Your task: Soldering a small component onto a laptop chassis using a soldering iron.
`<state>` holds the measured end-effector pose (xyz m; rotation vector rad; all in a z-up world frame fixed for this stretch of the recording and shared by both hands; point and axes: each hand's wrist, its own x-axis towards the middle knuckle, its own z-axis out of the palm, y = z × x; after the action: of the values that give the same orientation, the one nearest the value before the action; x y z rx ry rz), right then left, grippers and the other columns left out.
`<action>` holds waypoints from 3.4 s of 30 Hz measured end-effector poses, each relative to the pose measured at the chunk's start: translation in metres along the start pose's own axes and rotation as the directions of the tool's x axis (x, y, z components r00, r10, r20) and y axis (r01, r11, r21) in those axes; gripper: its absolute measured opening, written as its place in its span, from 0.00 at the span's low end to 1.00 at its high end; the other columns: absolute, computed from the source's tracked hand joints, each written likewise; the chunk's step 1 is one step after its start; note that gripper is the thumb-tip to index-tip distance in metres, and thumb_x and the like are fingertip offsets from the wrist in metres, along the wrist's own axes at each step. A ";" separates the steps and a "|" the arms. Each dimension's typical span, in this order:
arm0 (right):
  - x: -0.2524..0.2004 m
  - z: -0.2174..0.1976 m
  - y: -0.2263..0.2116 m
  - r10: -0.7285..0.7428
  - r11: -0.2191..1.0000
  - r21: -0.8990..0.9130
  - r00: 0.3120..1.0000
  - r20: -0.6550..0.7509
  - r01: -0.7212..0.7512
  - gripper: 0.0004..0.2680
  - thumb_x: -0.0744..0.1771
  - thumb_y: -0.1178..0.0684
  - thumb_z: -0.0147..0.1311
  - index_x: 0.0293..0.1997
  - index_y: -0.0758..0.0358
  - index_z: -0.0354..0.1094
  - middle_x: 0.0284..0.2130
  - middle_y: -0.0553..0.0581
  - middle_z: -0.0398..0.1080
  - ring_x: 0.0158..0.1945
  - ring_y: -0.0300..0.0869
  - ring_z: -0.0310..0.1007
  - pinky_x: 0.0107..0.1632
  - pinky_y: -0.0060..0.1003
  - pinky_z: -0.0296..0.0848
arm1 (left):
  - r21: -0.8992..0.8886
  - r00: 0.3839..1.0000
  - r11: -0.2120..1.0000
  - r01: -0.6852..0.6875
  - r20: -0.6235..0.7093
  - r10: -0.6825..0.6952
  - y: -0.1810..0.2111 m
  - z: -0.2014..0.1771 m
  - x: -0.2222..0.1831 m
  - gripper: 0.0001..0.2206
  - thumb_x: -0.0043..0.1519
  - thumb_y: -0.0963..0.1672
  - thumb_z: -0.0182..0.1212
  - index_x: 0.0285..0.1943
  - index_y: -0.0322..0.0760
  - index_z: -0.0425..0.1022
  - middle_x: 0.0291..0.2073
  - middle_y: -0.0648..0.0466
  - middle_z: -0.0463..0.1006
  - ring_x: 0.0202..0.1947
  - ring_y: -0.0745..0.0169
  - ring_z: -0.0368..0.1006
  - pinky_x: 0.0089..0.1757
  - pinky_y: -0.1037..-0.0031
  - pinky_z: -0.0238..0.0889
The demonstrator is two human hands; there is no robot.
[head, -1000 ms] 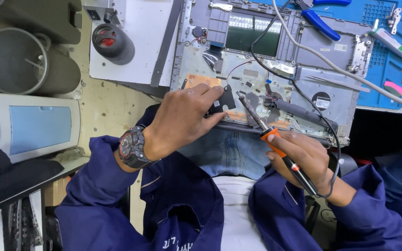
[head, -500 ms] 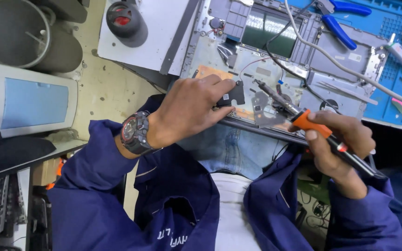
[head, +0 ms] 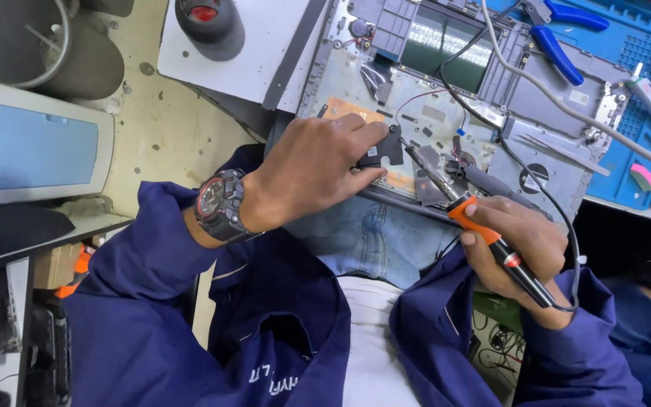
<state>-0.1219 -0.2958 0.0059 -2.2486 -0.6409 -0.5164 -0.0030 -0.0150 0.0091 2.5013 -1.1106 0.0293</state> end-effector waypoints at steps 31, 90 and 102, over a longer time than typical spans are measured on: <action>0.018 0.001 -0.012 -0.088 0.993 0.077 0.996 0.002 0.088 0.08 0.70 0.56 0.52 0.45 0.73 0.68 0.28 0.69 0.72 0.26 0.53 0.74 0.29 0.37 0.70 | -0.014 1.000 1.000 0.018 0.018 -0.018 0.001 0.001 0.000 0.21 0.64 0.54 0.67 0.58 0.38 0.75 0.32 0.55 0.78 0.24 0.55 0.74 0.21 0.66 0.68; 0.020 0.002 0.001 -0.128 0.977 0.163 0.990 -0.049 0.135 0.07 0.65 0.61 0.58 0.44 0.74 0.77 0.27 0.66 0.76 0.25 0.58 0.76 0.31 0.46 0.77 | -0.173 0.999 0.985 0.026 0.047 -0.018 0.002 -0.013 0.002 0.18 0.64 0.48 0.68 0.58 0.35 0.76 0.36 0.36 0.82 0.26 0.42 0.82 0.29 0.59 0.76; 0.005 -0.009 -0.011 0.069 0.997 0.049 0.995 -0.076 -0.066 0.09 0.69 0.50 0.53 0.43 0.68 0.69 0.29 0.67 0.75 0.32 0.53 0.80 0.35 0.39 0.77 | -0.105 0.999 0.993 0.048 0.010 -0.048 0.001 -0.006 0.003 0.20 0.64 0.53 0.68 0.57 0.38 0.73 0.36 0.49 0.82 0.26 0.51 0.76 0.21 0.62 0.69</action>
<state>-0.1260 -0.2943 0.0203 -2.1874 -0.5304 -0.5469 -0.0010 -0.0154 0.0154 2.4347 -1.0272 -0.0510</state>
